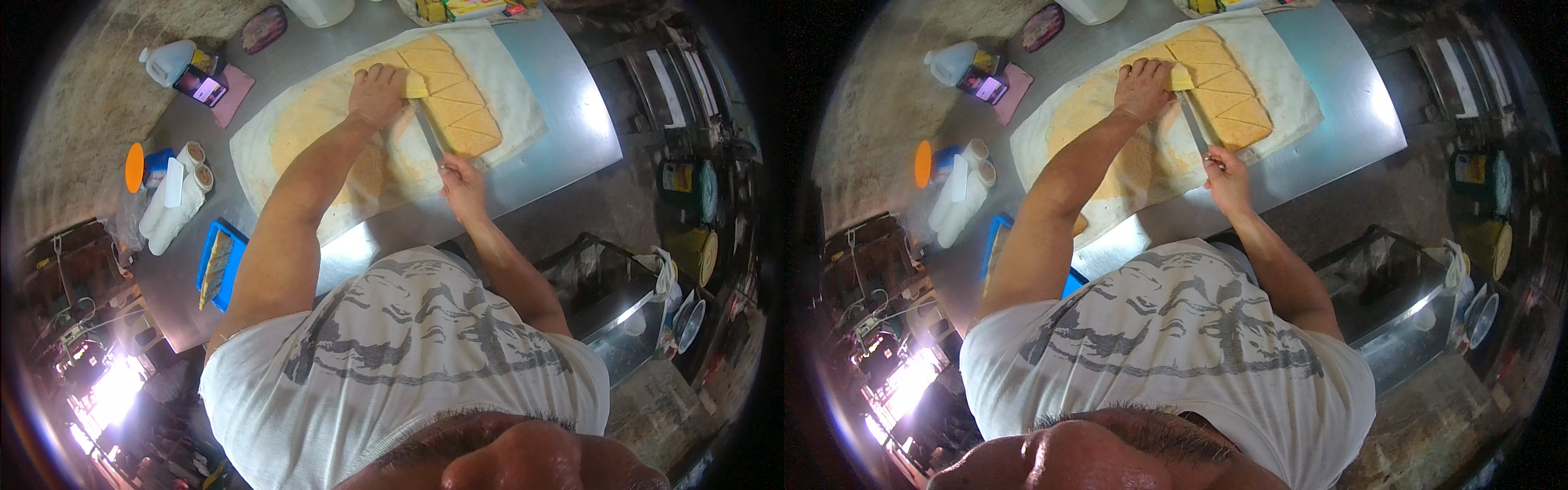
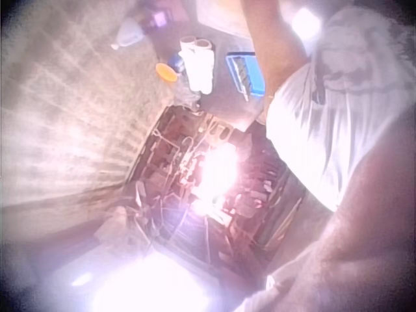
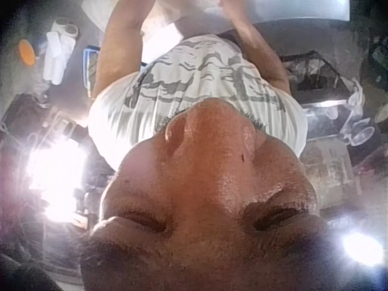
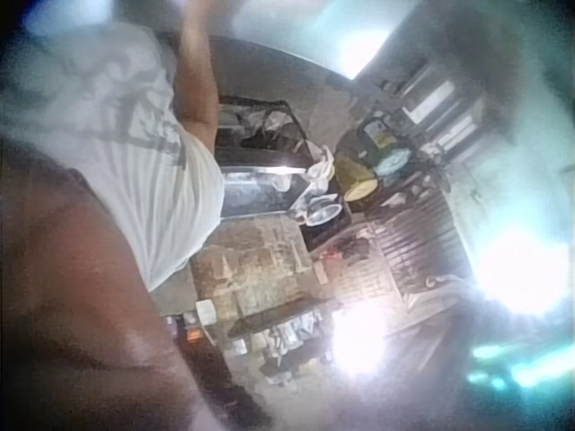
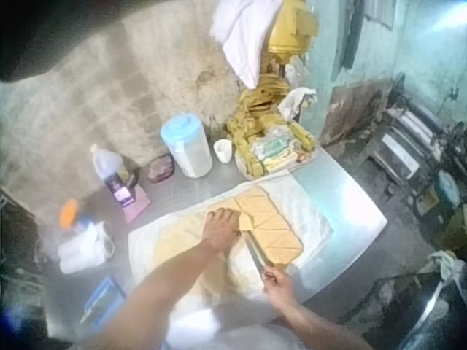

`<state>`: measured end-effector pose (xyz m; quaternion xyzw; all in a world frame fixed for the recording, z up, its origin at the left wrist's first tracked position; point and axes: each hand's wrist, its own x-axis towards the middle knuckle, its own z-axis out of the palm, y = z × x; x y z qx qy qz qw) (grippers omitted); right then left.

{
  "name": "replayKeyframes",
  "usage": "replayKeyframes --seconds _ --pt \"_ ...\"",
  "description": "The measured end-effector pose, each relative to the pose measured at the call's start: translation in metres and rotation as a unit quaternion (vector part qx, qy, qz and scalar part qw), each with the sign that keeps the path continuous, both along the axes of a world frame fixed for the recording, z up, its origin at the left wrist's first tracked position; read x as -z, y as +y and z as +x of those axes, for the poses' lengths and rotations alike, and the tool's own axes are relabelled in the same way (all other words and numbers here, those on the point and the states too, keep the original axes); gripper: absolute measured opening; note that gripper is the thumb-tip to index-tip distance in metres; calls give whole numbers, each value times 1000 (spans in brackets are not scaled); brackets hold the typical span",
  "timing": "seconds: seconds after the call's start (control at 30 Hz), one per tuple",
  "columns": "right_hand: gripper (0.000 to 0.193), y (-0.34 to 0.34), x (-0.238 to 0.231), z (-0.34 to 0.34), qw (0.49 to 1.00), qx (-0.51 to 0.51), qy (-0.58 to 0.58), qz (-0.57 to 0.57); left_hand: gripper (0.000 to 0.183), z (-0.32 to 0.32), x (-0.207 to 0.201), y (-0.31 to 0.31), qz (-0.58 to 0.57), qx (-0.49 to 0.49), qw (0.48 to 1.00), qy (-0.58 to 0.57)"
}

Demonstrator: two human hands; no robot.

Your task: The person places a blue tray on a stainless steel counter, then uses a knife to cut a large block of yellow cheese into triangular wedges. The cut pieces are transferred one by one into the blue tray.

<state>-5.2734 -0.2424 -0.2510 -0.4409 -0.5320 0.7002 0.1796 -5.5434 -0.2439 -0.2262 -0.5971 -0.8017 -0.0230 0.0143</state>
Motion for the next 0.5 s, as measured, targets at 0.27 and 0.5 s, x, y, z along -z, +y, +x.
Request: replayKeyframes --seconds 0.27,0.5 --pt "36 -7 35 60 975 -85 -114 169 61 1 -39 -30 18 -43 996 -77" --pt "37 -23 3 63 891 -147 -155 400 51 -9 -25 -85 15 -280 849 -449"
